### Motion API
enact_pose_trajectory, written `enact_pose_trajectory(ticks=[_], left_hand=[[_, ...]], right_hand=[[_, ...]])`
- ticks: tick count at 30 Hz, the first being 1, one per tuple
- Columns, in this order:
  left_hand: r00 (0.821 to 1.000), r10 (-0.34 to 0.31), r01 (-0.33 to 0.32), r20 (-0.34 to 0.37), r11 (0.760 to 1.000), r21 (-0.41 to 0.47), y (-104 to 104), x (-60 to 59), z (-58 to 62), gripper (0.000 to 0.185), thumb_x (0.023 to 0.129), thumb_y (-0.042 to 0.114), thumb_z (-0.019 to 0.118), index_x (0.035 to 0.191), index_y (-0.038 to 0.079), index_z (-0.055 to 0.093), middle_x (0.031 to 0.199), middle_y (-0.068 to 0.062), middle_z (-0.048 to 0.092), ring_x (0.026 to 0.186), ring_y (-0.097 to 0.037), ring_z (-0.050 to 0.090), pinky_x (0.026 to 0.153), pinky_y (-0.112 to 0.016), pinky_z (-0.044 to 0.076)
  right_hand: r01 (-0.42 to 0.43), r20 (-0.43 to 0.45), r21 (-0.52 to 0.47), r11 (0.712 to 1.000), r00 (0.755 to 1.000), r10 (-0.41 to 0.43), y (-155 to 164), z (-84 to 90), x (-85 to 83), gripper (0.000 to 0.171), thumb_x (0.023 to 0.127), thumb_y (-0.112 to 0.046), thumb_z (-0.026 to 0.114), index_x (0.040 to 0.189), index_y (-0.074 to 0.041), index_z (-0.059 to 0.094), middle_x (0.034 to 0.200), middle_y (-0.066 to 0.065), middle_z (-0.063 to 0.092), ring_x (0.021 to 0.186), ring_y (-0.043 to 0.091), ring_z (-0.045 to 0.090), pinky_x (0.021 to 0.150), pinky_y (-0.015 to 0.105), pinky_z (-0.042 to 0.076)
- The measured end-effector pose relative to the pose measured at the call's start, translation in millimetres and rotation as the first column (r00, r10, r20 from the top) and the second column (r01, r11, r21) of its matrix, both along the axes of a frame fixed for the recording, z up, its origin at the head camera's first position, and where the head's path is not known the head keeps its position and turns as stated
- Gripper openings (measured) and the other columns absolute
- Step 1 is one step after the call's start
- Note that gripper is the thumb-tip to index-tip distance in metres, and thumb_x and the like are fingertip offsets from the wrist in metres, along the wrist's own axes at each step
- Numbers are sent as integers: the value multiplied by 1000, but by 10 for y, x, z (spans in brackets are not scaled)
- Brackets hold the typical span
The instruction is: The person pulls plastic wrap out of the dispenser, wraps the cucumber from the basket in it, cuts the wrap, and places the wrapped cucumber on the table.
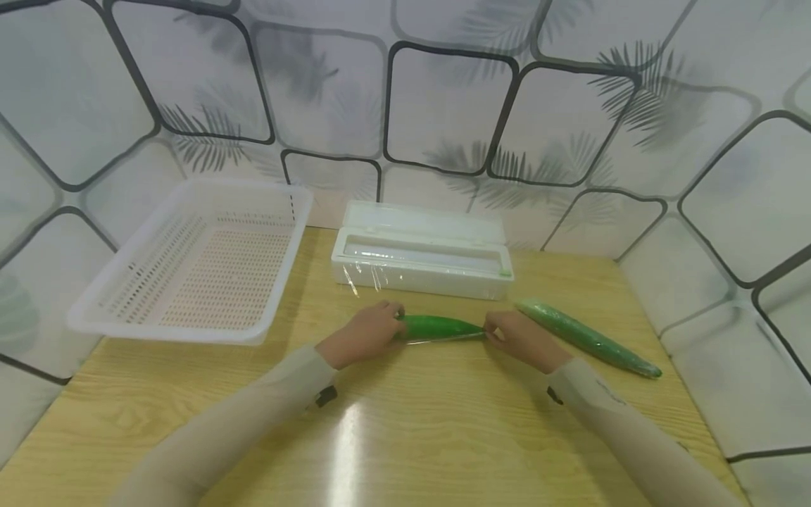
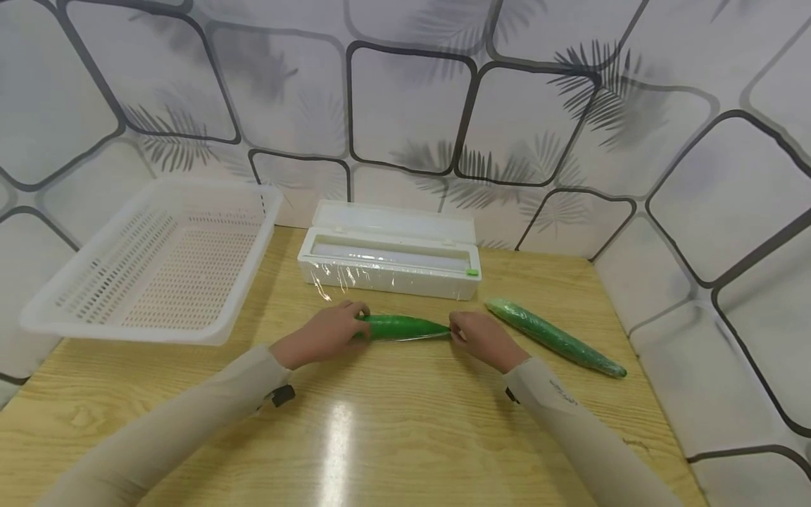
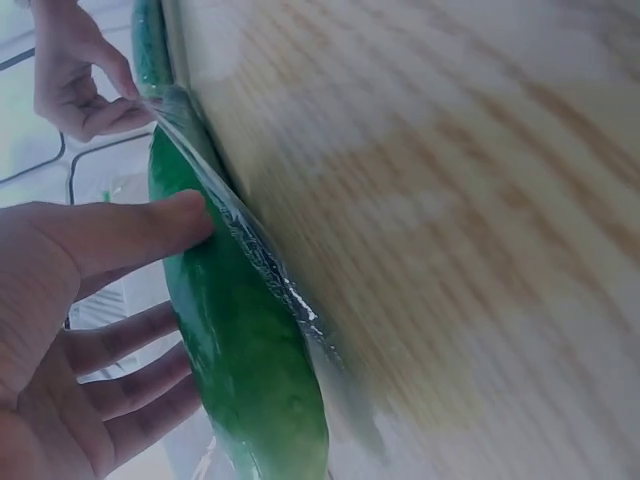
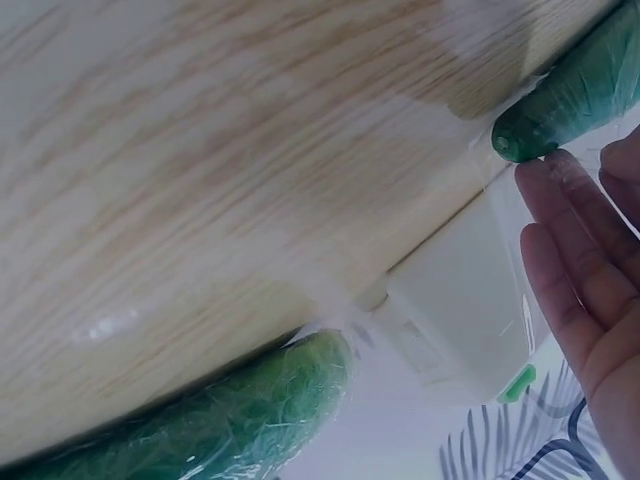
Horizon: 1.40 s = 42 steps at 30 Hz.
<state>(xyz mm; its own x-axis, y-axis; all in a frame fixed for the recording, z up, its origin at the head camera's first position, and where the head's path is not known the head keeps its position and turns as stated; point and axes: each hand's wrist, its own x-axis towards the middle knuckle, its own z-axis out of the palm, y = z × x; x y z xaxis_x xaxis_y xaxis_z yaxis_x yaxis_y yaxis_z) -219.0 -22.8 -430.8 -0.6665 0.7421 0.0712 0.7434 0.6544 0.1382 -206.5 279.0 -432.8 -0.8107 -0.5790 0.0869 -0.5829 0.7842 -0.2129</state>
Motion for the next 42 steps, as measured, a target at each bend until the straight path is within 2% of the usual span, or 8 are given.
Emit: enact_pose_trajectory(ticks=[6, 12, 16, 23, 27, 32, 37, 42], left_hand=[[999, 29, -29, -31, 999, -25, 6, 9, -13, 5, 78, 12, 71, 79, 14, 75, 116, -8, 61, 99, -22, 58, 76, -31, 56], [986, 31, -44, -164, 996, -72, 37, -6, -100, 5, 77, 11, 71, 79, 13, 75, 108, -4, 61, 90, -18, 57, 66, -25, 55], [974, 22, -46, -224, 994, -103, 43, -5, -137, 7, 79, 10, 70, 84, 9, 74, 108, -5, 61, 90, -18, 57, 68, -24, 54], [989, 50, -56, -138, 997, -47, 35, 19, -121, 6, 79, 13, 70, 81, 10, 75, 118, -10, 59, 99, -24, 58, 79, -31, 56], [987, 44, -51, -155, 998, -39, 47, 15, -149, 5, 78, 14, 70, 79, 11, 74, 117, -10, 59, 97, -23, 58, 78, -31, 56], [987, 33, -43, -159, 997, -58, 53, 7, -164, 10, 83, 12, 67, 90, 9, 73, 116, -11, 59, 96, -23, 60, 78, -29, 57], [998, -5, 7, -70, 1000, 25, -3, -32, -109, 15, 90, 11, 58, 103, 5, 65, 110, -11, 62, 91, -20, 63, 78, -28, 56], [998, -42, 37, 53, 995, 93, -94, -117, -79, 13, 94, 8, 48, 102, 7, 57, 99, -7, 65, 87, -18, 63, 79, -29, 55]], right_hand=[[-33, -36, 13, 999, 999, 34, -9, 16, -2, 8, 81, -1, 65, 83, -8, 61, 78, 2, 67, 72, 14, 64, 66, 23, 55], [-50, -58, 27, 998, 997, 52, -18, 21, -4, 9, 81, -1, 65, 82, -8, 60, 77, 2, 66, 71, 14, 64, 65, 22, 54], [-62, -77, 27, 998, 995, 64, -17, 9, -7, 11, 78, 1, 66, 80, -7, 60, 75, 1, 64, 69, 13, 62, 62, 21, 53], [-53, -77, 36, 998, 996, 55, 2, -15, -1, 12, 77, 1, 67, 80, -8, 59, 75, -1, 63, 69, 11, 60, 63, 21, 53], [-56, -81, 36, 998, 995, 59, 10, -23, 4, 12, 78, -1, 68, 80, -8, 59, 76, -1, 63, 69, 11, 61, 64, 21, 53], [-68, -89, 35, 997, 994, 71, 13, -27, 4, 13, 78, -1, 68, 80, -9, 58, 75, -1, 62, 68, 11, 60, 63, 21, 52], [-48, -53, 30, 998, 997, 50, 13, -30, -25, 12, 80, 1, 64, 82, -9, 57, 76, -1, 62, 69, 11, 60, 64, 21, 53], [-1, -27, -30, 1000, 1000, 1, 2, -33, -83, 14, 82, 2, 62, 79, -10, 54, 74, 0, 62, 68, 11, 59, 63, 23, 53]])
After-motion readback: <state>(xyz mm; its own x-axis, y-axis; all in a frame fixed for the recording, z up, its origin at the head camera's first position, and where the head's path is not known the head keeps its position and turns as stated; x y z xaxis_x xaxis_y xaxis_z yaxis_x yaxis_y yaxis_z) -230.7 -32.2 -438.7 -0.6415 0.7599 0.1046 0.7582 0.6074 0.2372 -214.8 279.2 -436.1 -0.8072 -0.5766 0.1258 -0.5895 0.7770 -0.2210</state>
